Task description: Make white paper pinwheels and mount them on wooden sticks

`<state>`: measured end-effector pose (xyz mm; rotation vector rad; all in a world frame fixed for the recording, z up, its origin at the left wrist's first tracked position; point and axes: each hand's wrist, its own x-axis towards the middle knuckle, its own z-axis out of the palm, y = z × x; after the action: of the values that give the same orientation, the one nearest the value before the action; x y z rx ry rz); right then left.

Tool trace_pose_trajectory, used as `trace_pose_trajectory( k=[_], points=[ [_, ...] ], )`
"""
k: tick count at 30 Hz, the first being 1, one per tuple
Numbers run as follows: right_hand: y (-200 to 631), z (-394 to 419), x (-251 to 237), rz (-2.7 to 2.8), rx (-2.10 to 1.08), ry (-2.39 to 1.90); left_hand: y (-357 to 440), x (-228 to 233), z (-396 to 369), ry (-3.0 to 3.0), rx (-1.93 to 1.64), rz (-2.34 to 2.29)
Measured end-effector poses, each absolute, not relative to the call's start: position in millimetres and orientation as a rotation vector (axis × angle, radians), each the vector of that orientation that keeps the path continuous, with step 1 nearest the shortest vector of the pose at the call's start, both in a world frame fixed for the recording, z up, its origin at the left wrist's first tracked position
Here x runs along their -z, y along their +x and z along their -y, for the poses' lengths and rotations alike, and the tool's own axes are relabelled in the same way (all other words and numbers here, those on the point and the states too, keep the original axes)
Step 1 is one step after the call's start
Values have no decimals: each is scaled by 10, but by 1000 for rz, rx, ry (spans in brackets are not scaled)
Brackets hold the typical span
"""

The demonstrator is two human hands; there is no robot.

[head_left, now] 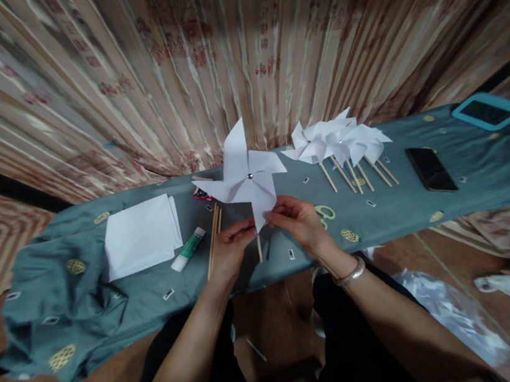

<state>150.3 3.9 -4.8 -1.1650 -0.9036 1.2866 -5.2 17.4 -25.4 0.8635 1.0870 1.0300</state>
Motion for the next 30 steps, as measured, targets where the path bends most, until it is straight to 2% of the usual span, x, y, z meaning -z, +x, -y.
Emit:
trace_pose_trajectory(
  k=[12,16,23,25,30],
  points=[
    [1367,-8,86,1060,-1244,-1158,-23,237,-153,925,-1035,-1045],
    [1438,50,-3,1243,-1049,-1298,-82,264,-168,954,-1043,-1071],
    [1890,14,-229,1284,-303,-1533,-119,274,-166,967,-1014,-1113],
    [1968,-41,-218,1286,-257,-1500,-124,303,-160,986,-990,-1107],
    [1967,-120,-154,1258,-386,-1470,-130,336,-155,1023,-944,-1105]
  ],
)
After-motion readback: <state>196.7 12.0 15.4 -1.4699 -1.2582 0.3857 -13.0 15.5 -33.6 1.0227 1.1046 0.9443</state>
